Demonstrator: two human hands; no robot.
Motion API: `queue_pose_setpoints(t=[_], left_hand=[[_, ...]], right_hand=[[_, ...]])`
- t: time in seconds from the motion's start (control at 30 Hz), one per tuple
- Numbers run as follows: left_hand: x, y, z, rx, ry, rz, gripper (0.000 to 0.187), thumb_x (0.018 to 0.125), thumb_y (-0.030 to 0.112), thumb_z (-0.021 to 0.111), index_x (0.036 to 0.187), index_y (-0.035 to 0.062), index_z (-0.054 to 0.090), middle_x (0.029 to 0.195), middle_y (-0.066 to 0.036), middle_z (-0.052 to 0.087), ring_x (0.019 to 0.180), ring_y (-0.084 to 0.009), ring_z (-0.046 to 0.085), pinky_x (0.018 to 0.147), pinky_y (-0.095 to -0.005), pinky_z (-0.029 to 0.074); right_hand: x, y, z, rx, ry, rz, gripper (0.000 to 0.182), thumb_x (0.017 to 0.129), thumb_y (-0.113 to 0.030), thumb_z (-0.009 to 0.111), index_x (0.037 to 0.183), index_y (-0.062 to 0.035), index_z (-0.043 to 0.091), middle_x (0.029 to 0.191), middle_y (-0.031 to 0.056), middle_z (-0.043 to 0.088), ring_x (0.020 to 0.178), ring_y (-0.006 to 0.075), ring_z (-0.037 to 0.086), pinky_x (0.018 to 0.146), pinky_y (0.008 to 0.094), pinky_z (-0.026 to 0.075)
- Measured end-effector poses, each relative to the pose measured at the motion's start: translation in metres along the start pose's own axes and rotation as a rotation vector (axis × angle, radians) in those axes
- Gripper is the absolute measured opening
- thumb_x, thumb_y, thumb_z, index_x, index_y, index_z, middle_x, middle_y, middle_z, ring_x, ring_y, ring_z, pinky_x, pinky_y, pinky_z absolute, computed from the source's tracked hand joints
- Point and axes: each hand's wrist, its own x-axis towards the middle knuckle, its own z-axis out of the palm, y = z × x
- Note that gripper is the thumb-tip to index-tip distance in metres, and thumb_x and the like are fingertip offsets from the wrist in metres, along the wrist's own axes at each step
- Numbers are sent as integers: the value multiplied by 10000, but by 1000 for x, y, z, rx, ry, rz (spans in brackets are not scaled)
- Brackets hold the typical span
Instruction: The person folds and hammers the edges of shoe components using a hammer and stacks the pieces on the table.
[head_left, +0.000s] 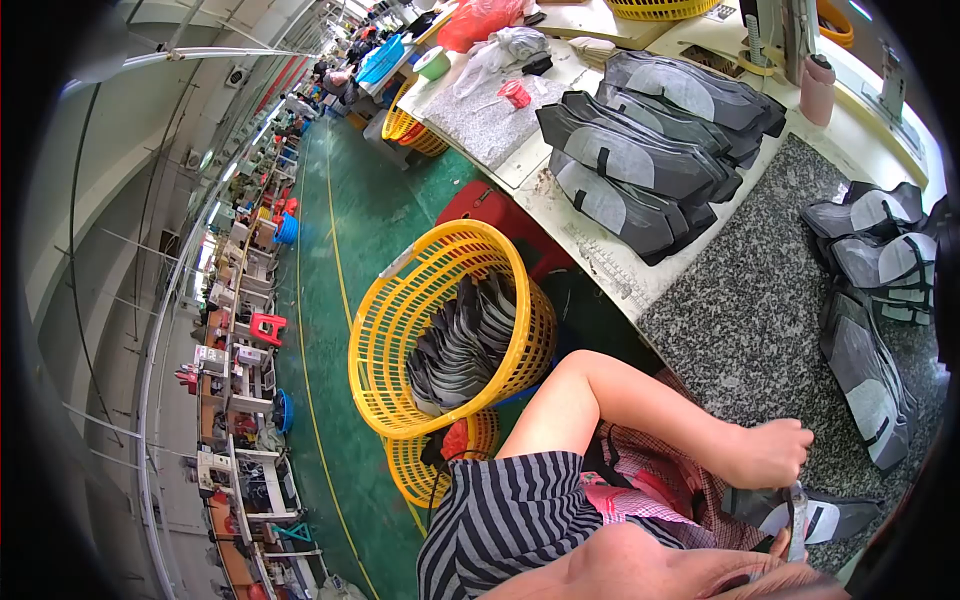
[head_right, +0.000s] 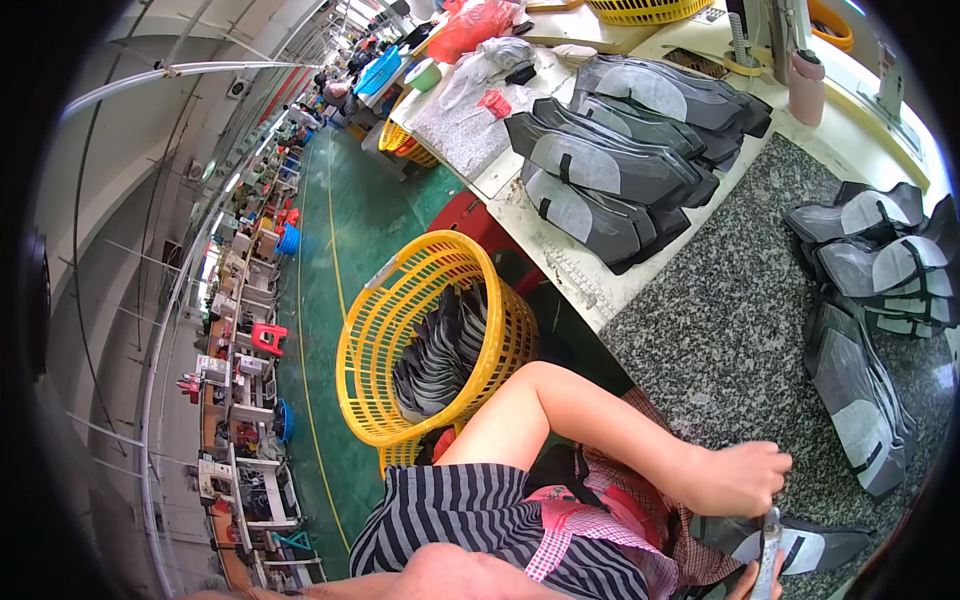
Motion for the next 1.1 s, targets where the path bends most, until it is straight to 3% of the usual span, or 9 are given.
queue_pose_setpoints(t=[0.03,0.23,0.43,0.6,0.8,0.93,1.0,1.07,1.1], left_hand=[[0,-2,0,-148,-93,-110,166,651,259,700,600,103,673,795,-16,624,906,-238,551,726,-370,418],[-15,8,-8,168,94,146,177,678,263,686,622,95,682,795,-9,632,900,-229,546,718,-365,412],[-19,-6,-3,-53,68,-10,179,662,275,689,618,102,682,781,-2,609,923,-234,542,731,-354,430],[-25,3,-19,165,108,152,159,661,256,687,664,97,675,805,-13,599,906,-229,555,719,-352,422],[-26,2,-14,179,163,188,167,671,263,679,647,99,658,800,-14,596,891,-224,551,717,-354,420],[-29,-2,-10,152,177,153,157,677,252,678,651,101,646,799,-22,601,897,-224,552,714,-356,423],[-28,-3,-13,-9,186,-29,150,678,242,678,662,100,633,799,-29,592,899,-230,547,707,-358,427],[-33,-1,-18,-56,167,-60,148,678,236,678,664,100,622,798,-30,581,896,-232,544,703,-360,429],[-32,0,-24,-111,148,-74,147,677,230,678,666,100,611,797,-30,571,894,-234,540,700,-362,431]], right_hand=[[0,-1,0,-4,-6,0,342,1053,-196,531,1301,29,601,1294,268,641,1195,412,609,980,503,462],[6,-8,-3,2,-22,8,377,1070,-189,494,1351,52,562,1320,288,623,1222,424,597,1006,482,458],[2,-14,-3,-7,-39,23,412,1087,-182,456,1402,76,522,1346,308,604,1249,436,585,1033,461,454],[-3,-12,3,-26,-44,-24,411,1082,-153,453,1405,94,515,1360,312,597,1271,452,571,1049,455,453],[0,-13,15,-5,-92,-58,379,1066,-135,477,1355,103,541,1244,309,641,1150,449,615,978,461,482],[-1,-11,17,11,-112,-61,358,1055,-123,493,1321,108,559,1167,308,670,1070,447,644,931,465,502],[1,-8,16,17,-117,-84,348,1050,-117,501,1304,111,567,1129,307,685,1029,446,659,907,467,511],[9,-2,16,10,-113,-73,343,1047,-114,505,1296,112,572,1109,307,692,1009,446,666,895,468,516],[14,11,17,51,-97,6,358,1061,-129,485,1319,107,564,1120,287,683,1019,394,657,896,453,506]])
